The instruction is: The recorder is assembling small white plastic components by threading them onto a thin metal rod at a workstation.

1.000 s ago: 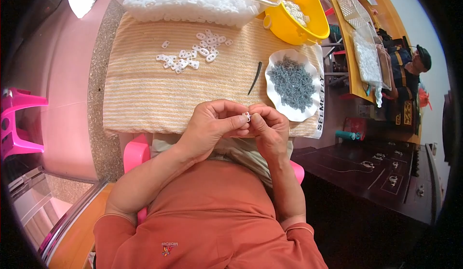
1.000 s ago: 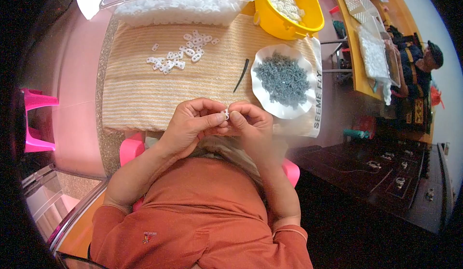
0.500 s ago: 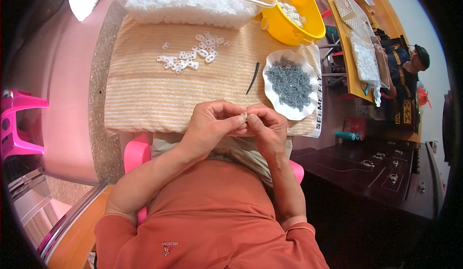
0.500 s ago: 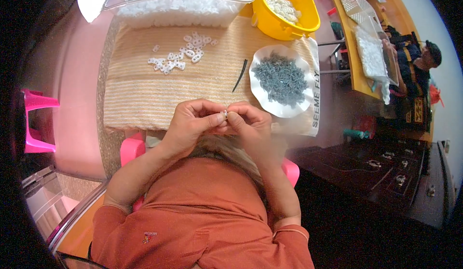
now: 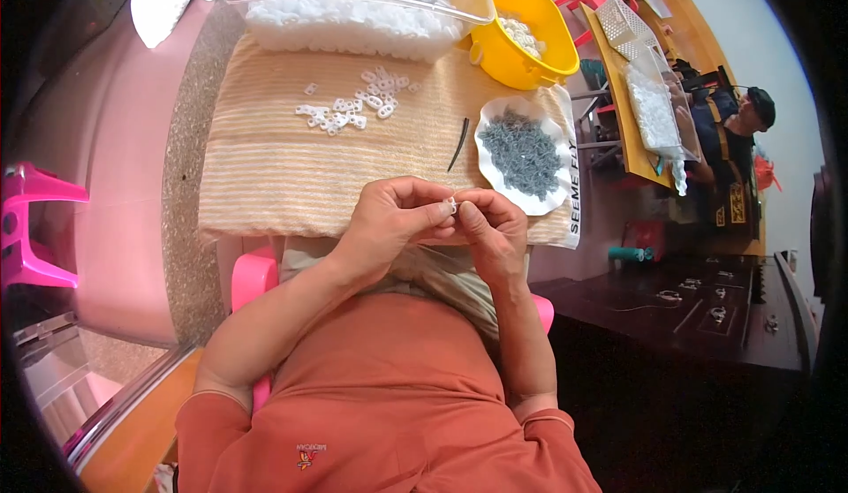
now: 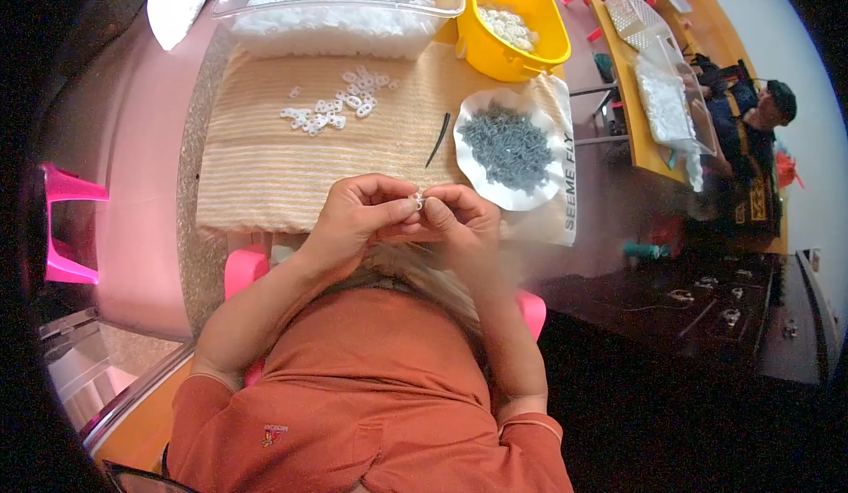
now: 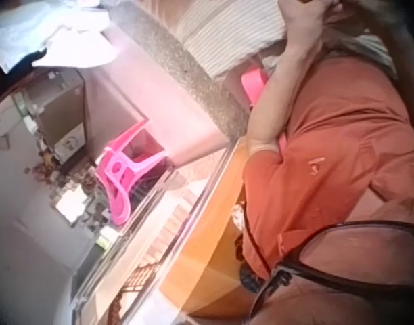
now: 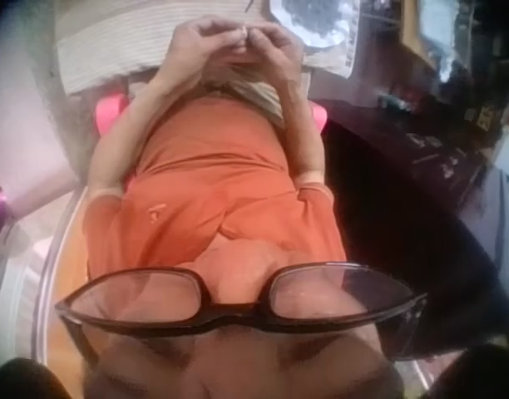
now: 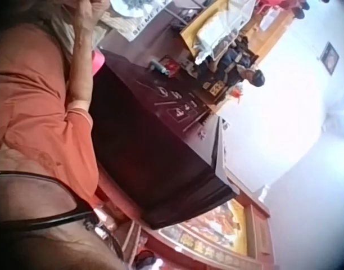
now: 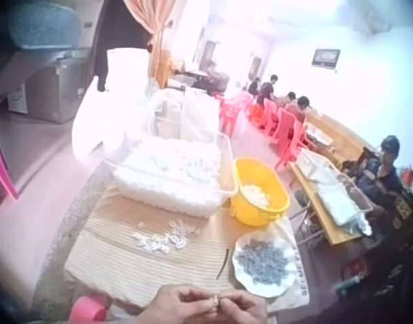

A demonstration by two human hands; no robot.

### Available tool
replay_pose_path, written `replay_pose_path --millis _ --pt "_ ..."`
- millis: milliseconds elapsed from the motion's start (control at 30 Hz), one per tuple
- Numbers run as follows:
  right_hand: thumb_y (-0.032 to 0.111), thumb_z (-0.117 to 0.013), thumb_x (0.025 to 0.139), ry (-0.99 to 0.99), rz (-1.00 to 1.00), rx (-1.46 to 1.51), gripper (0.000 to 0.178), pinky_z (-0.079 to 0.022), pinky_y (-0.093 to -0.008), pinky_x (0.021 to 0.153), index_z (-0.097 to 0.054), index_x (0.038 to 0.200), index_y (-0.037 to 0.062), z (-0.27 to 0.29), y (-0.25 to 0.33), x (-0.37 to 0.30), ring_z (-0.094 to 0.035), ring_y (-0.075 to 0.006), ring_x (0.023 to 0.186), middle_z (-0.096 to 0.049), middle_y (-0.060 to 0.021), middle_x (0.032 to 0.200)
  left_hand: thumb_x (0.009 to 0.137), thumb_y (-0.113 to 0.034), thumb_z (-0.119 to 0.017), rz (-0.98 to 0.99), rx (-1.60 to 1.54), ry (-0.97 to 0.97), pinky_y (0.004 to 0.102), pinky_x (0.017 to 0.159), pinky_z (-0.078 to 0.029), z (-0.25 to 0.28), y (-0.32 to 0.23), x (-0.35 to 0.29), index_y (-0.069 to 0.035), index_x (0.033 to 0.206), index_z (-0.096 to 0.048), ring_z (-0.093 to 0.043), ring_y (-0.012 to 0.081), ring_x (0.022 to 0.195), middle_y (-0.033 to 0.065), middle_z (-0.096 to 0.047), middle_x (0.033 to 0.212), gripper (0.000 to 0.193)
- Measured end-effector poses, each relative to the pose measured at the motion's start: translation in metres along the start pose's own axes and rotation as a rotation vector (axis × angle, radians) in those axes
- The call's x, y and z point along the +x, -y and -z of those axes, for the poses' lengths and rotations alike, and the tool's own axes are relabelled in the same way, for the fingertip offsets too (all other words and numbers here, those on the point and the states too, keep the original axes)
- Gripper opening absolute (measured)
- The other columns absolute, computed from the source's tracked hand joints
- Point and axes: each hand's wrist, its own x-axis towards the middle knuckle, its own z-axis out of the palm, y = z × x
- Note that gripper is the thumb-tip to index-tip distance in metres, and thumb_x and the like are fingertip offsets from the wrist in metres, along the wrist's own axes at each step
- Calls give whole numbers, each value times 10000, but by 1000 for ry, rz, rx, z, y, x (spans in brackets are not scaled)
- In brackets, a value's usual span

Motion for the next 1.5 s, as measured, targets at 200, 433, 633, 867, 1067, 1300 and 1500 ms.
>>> replay_pose_path --millis 200,433,633,867,1067,1300,1500 --pt "123 -594 934 16 25 -88 150 -478 -199 694 -625 979 -16 -4 9 -5 -587 -71 759 -656 -34 885 867 -29 -641 -22 30 20 251 728 -560 -1 2 -2 44 1020 -635 -640 122 783 84 -662 907 169" --pt "150 -587 943 -12 30 -128 165 -443 -176 632 -633 964 -7 -8 10 -7 -552 -45 702 -639 -4 844 880 -25 -629 -27 45 45 260 730 -578 -4 0 -5 66 1045 -627 -657 150 801 102 -662 929 188" --pt "147 -599 937 -15 67 -119 163 -443 -176 624 -630 970 -9 -13 10 -8 -549 -43 697 -640 -6 845 851 -15 -653 -67 107 34 251 703 -566 -5 -3 -6 43 999 -645 -655 127 765 94 -676 902 160" --pt "141 -599 936 -11 45 -75 160 -446 -177 622 -627 978 -11 -9 9 -8 -556 -49 694 -643 -14 832 855 -26 -655 -38 78 30 237 688 -561 -7 0 -6 40 1008 -637 -655 129 750 87 -670 876 168" --pt "131 -599 935 0 50 -125 166 -470 -191 638 -622 997 -22 -7 17 -6 -583 -67 714 -652 -27 845 866 -52 -654 -31 60 22 219 641 -545 -7 -4 -6 35 1022 -628 -650 124 730 82 -663 859 180" --pt "161 -590 938 69 56 -84 214 -534 -270 697 -618 1014 -37 -3 27 7 -633 -140 742 -654 -79 856 867 -52 -653 -31 -27 -9 223 649 -542 -9 -16 -10 16 1020 -624 -655 131 742 75 -664 863 170" --pt "110 -573 935 11 88 -153 147 -513 -238 663 -632 971 -19 -8 35 44 -612 -123 697 -622 -46 787 872 -36 -638 -120 -111 -22 273 722 -576 -5 -15 -7 -1 1026 -623 -660 143 768 73 -666 890 158"
